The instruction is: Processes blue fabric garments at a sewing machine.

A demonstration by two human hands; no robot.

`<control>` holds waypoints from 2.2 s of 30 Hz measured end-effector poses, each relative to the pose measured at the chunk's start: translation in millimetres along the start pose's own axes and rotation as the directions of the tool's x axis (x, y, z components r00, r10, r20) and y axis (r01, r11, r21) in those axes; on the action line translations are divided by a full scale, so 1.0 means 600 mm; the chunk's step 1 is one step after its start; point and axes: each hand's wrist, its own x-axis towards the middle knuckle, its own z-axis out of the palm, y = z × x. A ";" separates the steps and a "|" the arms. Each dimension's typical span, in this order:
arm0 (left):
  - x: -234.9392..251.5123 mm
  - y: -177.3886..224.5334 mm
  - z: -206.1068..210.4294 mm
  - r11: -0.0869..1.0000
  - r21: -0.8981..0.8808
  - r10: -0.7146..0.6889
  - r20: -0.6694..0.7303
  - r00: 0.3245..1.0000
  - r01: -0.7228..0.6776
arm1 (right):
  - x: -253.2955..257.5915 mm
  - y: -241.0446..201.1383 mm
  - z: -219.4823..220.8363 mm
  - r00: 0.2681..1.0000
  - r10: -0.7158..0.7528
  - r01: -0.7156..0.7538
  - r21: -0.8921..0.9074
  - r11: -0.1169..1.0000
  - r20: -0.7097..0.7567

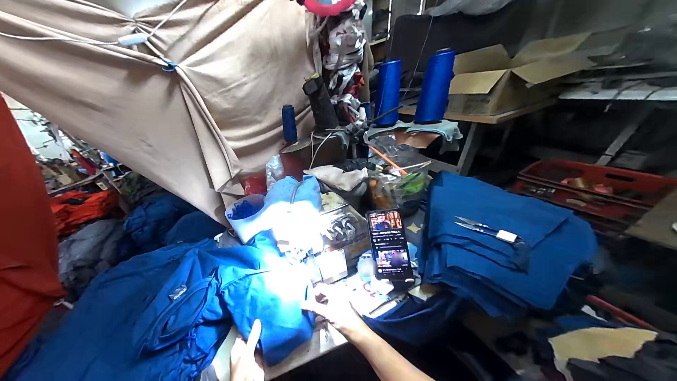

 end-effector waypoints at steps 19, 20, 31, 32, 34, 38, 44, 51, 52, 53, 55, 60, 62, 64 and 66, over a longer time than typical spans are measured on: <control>-0.005 -0.015 0.007 0.991 0.125 0.049 -0.092 0.995 -0.037 | -0.002 -0.006 -0.005 0.997 0.027 -0.026 -0.014 1.000 0.072; -0.005 -0.018 0.009 0.988 0.146 0.064 -0.113 0.991 -0.047 | -0.006 -0.007 -0.001 0.998 0.035 -0.035 0.009 0.999 0.056; -0.017 -0.029 0.041 0.952 0.280 0.188 -0.207 0.960 -0.126 | -0.041 0.014 -0.002 0.993 0.084 -0.081 -0.039 0.996 0.085; -0.017 -0.031 0.045 0.956 0.268 0.178 -0.212 0.961 -0.118 | -0.040 0.014 -0.002 0.993 0.068 -0.064 -0.045 0.997 0.093; -0.016 -0.033 0.047 0.971 0.226 0.131 -0.207 0.970 -0.083 | -0.039 0.017 -0.003 0.994 0.039 -0.035 -0.044 0.998 0.100; -0.017 -0.022 0.024 0.978 0.201 -0.059 -0.007 0.998 0.059 | -0.043 0.009 -0.011 0.989 0.068 -0.067 -0.016 0.998 0.134; 0.004 -0.018 -0.021 0.943 0.315 -0.164 0.168 0.972 0.104 | -0.078 0.022 -0.021 0.995 -0.027 0.014 0.131 0.991 0.098; -0.015 -0.028 -0.008 0.957 0.290 -0.025 0.073 0.997 0.002 | -0.088 0.021 -0.025 0.995 0.025 -0.042 0.184 0.982 0.092; -0.017 -0.028 -0.006 0.949 0.316 -0.013 0.055 0.998 -0.005 | -0.088 0.020 -0.025 0.995 0.038 -0.054 0.174 0.983 0.094; -0.018 -0.027 -0.004 0.938 0.347 0.002 0.042 0.999 -0.016 | -0.087 0.019 -0.025 0.995 0.047 -0.062 0.161 0.985 0.093; -0.020 -0.025 -0.004 0.916 0.399 0.030 0.033 0.999 -0.040 | -0.086 0.018 -0.023 0.996 0.046 -0.057 0.154 0.986 0.074; -0.036 -0.021 0.003 0.834 0.549 0.067 -0.014 0.998 -0.049 | -0.097 0.019 -0.017 1.000 0.013 -0.013 0.067 0.998 0.009; -0.034 -0.026 0.007 0.808 0.581 0.125 -0.015 0.992 -0.093 | -0.096 0.022 -0.012 1.000 0.002 -0.001 0.051 0.999 -0.020; -0.027 -0.022 0.016 0.792 0.592 0.181 0.007 0.983 -0.150 | -0.082 0.022 -0.008 0.999 -0.002 0.003 0.034 0.999 -0.045; -0.005 -0.014 0.029 0.782 0.584 0.248 0.028 0.968 -0.218 | -0.051 0.014 -0.006 0.998 0.022 -0.022 0.013 1.000 -0.051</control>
